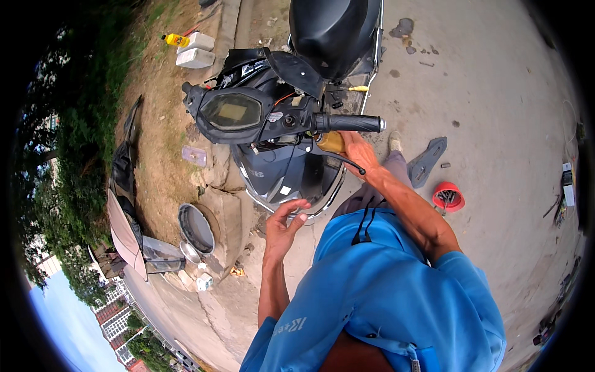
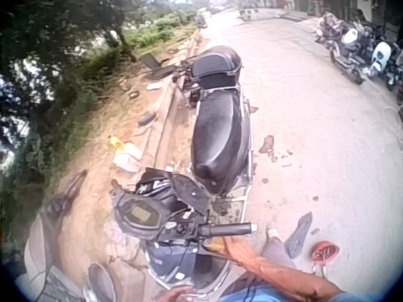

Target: The person opens a bottle of oil, removes the seal, and then kneels to work on the rear brake assembly of a motorcycle by hand.

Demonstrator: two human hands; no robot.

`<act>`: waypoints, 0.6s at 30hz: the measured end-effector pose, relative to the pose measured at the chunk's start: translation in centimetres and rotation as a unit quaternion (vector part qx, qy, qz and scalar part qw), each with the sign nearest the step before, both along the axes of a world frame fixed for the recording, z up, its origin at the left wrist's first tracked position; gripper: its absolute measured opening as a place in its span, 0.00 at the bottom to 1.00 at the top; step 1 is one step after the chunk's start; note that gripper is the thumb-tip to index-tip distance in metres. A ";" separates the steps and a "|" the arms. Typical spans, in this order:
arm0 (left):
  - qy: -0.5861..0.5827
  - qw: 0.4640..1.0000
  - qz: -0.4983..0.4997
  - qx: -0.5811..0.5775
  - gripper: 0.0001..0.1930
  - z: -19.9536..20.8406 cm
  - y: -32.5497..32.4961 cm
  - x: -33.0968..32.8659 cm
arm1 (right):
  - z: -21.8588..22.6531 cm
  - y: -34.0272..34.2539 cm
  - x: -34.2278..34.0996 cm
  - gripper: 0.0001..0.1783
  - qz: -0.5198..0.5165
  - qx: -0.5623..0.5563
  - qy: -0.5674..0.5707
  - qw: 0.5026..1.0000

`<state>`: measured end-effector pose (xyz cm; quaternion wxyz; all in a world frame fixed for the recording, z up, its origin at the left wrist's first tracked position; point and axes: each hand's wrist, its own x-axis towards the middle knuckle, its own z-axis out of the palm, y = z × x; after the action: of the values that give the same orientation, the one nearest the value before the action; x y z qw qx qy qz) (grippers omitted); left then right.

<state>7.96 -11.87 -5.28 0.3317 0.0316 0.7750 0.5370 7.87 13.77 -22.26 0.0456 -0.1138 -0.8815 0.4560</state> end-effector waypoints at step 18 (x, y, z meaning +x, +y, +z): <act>-0.012 0.999 0.033 0.019 0.18 -0.3 0.3 0.0 | 0.7 -1.1 2.6 0.34 -0.007 0.011 0.026 1.000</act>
<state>8.00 -11.57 -5.56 0.3221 0.0055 0.7613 0.5626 10.44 12.65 -21.52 0.0728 -0.1078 -0.8842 0.4487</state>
